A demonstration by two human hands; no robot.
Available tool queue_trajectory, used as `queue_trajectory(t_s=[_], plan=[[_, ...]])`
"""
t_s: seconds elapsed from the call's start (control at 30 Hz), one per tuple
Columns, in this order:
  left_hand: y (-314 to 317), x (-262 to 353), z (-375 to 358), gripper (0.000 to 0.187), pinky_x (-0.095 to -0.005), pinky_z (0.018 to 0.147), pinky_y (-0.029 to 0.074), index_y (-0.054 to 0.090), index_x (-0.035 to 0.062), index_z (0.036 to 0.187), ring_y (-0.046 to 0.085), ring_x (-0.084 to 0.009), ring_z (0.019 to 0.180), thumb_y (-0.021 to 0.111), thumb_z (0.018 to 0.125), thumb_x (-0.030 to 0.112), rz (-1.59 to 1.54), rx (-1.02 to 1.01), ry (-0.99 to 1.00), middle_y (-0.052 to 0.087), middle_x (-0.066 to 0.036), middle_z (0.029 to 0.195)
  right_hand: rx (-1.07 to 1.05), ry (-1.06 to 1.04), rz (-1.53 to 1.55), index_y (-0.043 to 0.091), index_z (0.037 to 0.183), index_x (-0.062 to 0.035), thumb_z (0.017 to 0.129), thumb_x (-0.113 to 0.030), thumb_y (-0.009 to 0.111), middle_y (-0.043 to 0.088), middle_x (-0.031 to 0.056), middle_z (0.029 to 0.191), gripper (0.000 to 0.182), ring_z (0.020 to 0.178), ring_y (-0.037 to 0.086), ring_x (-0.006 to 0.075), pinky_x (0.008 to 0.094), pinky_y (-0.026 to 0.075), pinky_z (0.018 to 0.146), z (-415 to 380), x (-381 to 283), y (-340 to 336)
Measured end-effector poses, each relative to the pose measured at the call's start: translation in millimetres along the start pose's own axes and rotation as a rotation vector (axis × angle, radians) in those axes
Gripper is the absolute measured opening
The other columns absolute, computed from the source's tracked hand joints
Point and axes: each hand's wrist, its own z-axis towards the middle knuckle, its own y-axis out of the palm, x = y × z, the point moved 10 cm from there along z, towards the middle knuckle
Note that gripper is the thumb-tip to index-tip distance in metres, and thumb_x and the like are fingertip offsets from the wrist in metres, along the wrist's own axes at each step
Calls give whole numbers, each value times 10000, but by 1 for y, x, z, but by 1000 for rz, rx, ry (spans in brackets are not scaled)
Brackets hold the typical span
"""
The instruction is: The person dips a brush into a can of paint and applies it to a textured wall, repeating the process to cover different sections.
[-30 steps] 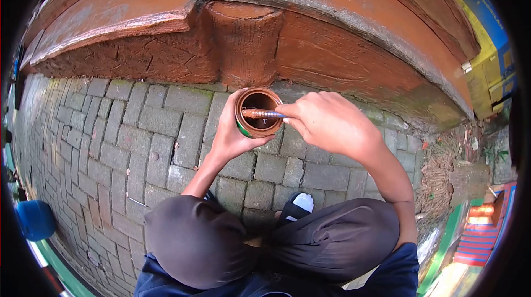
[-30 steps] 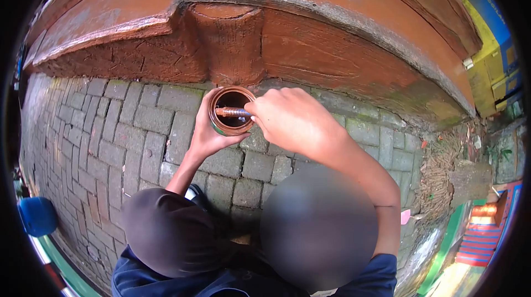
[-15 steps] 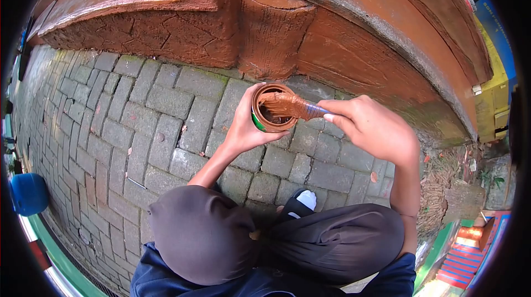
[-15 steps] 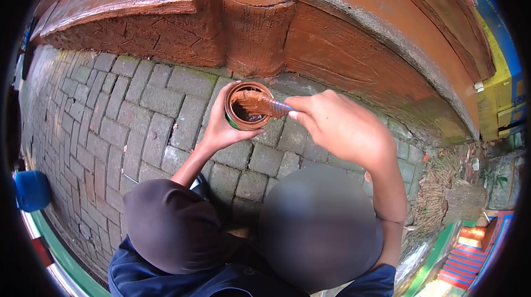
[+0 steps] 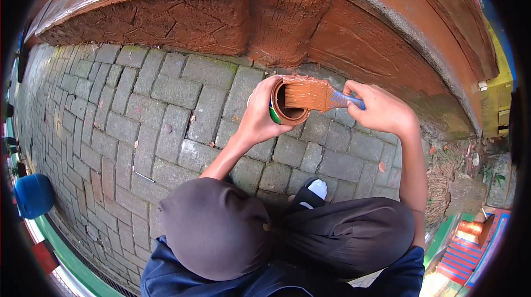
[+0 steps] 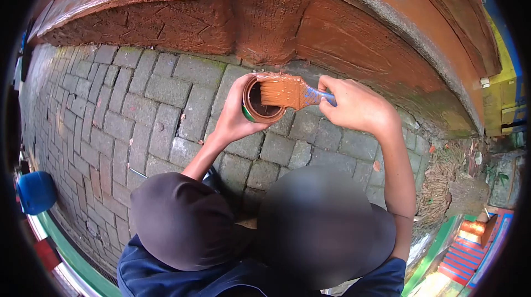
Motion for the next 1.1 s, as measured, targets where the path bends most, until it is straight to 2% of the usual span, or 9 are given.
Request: queue_trajectory(t_s=[0.1,0.2,0.33,0.43,0.47,0.63,0.67,0.8,1.1], plan=[[11,-5,-3,1009,-459,1088,395,391,-3,1377,511,-372,1258,925,550,215,-151,-39,-13,523,-191,1325,-103,228,19,649,978,-20,915,-400,657,629,142,716,385,699,624,260,391,466,661,-2,3,-5],[24,-4,-1,1052,-396,1110,401,365,-12,1409,523,-283,1280,950,567,221,-179,-90,-46,514,-164,1353,-120,277,51,690,892,-9,895,-432,679,594,155,683,422,647,568,259,375,446,640,-14,14,-12],[45,-11,12,1104,-397,1100,412,347,-31,1412,528,-267,1268,972,546,249,-289,-121,-93,517,-165,1337,-8,326,83,684,866,0,894,-508,661,576,127,642,509,610,557,267,393,445,619,-38,39,-17],[50,-3,32,1087,-411,1084,418,371,-25,1399,541,-293,1248,968,541,272,-369,-178,-57,516,-180,1332,7,347,284,637,854,12,950,-403,652,460,-5,630,427,630,433,83,307,384,580,-45,55,-13],[49,2,40,1086,-409,1087,417,368,-27,1401,538,-290,1253,969,549,276,-400,-199,-53,512,-179,1339,37,369,288,637,854,12,950,-403,652,460,-5,630,427,630,433,83,307,384,580,-47,59,-17],[21,50,92,1063,-388,1074,444,360,-41,1392,551,-246,1242,970,559,212,-431,-318,70,545,-176,1306,85,270,376,634,832,-25,947,-411,662,469,-33,630,404,593,418,59,267,359,539,-37,35,-58],[15,54,102,1088,-384,1115,399,363,-37,1406,517,-232,1283,976,543,214,-432,-353,37,533,-167,1343,87,260,399,643,833,-34,948,-422,660,473,-35,627,405,583,422,58,263,358,530,-33,31,-66],[-10,79,125,1084,-396,1105,415,360,-53,1384,537,-251,1256,982,544,235,-327,-347,106,542,-190,1314,75,149,492,660,828,-52,954,-451,649,468,-48,600,419,557,426,53,255,344,501,-19,30,-86],[39,124,124,1001,-403,1096,428,369,-41,1382,546,-244,1247,953,599,177,-306,-277,78,549,-172,1318,273,-55,364,690,822,0,906,-519,678,535,-23,626,526,593,470,88,278,411,567,-62,74,-118]])
